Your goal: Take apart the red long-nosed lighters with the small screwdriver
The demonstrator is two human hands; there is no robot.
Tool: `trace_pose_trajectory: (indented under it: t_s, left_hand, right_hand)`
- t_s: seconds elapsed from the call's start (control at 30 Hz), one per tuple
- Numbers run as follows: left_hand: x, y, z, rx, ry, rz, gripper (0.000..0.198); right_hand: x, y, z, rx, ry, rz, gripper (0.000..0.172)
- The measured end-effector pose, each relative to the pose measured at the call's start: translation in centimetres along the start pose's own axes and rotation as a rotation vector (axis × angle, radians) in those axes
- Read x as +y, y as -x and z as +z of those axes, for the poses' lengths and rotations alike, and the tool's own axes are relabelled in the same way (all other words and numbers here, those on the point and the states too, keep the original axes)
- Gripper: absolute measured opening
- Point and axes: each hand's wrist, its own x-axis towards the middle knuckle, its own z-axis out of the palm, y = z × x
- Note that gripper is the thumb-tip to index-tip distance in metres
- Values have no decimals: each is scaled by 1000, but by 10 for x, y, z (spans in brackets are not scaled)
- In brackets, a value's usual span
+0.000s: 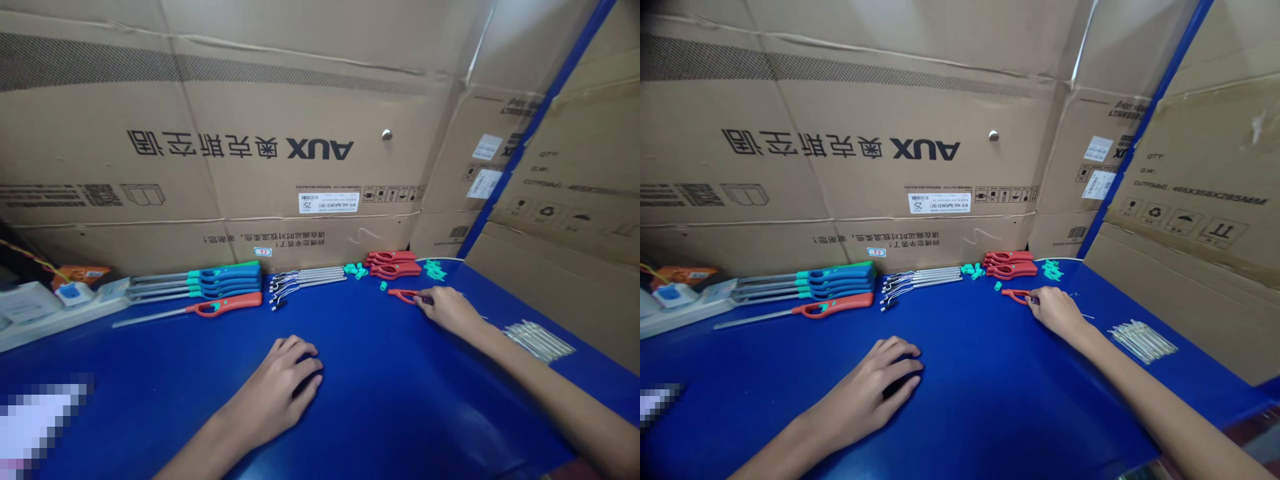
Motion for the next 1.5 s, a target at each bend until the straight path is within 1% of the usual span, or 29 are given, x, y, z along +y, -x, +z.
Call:
trace_pose_trajectory:
  t_s: [0.17, 0.3, 0.4, 0.6, 0.9, 1.07, 1.2, 1.33, 1.5]
  left_hand:
    - [0, 0, 0, 1, 16, -6, 22]
    - [0, 1, 0, 5, 14, 0, 23]
    - [-1, 1, 1, 19, 15, 5, 22]
    - [-1, 1, 1, 34, 15, 17, 21]
    - [0, 1, 0, 88, 5, 48, 20]
    - [1, 1, -1, 75, 5, 36, 20]
    - [1, 2, 0, 71, 9, 33, 19]
    - [1, 0, 0, 40, 7, 17, 20]
    - [2, 0, -2, 28, 18, 14, 20]
  right_hand:
    - [-15, -9, 7, 38, -30, -3, 35]
    - [-25, -18, 10, 62, -37, -41, 33]
    - [-29, -24, 10, 72, -45, -70, 30]
    - [-20, -34, 10, 67, -66, -106, 29]
    - [-6, -36, 12, 71, -90, -105, 41]
    - [-3, -38, 11, 56, -83, -86, 51]
    - [-3, -40, 9, 53, -69, -84, 48]
    - [-6, -40, 7, 47, -63, -99, 42]
    - [-17, -35, -1, 72, -65, -95, 39]
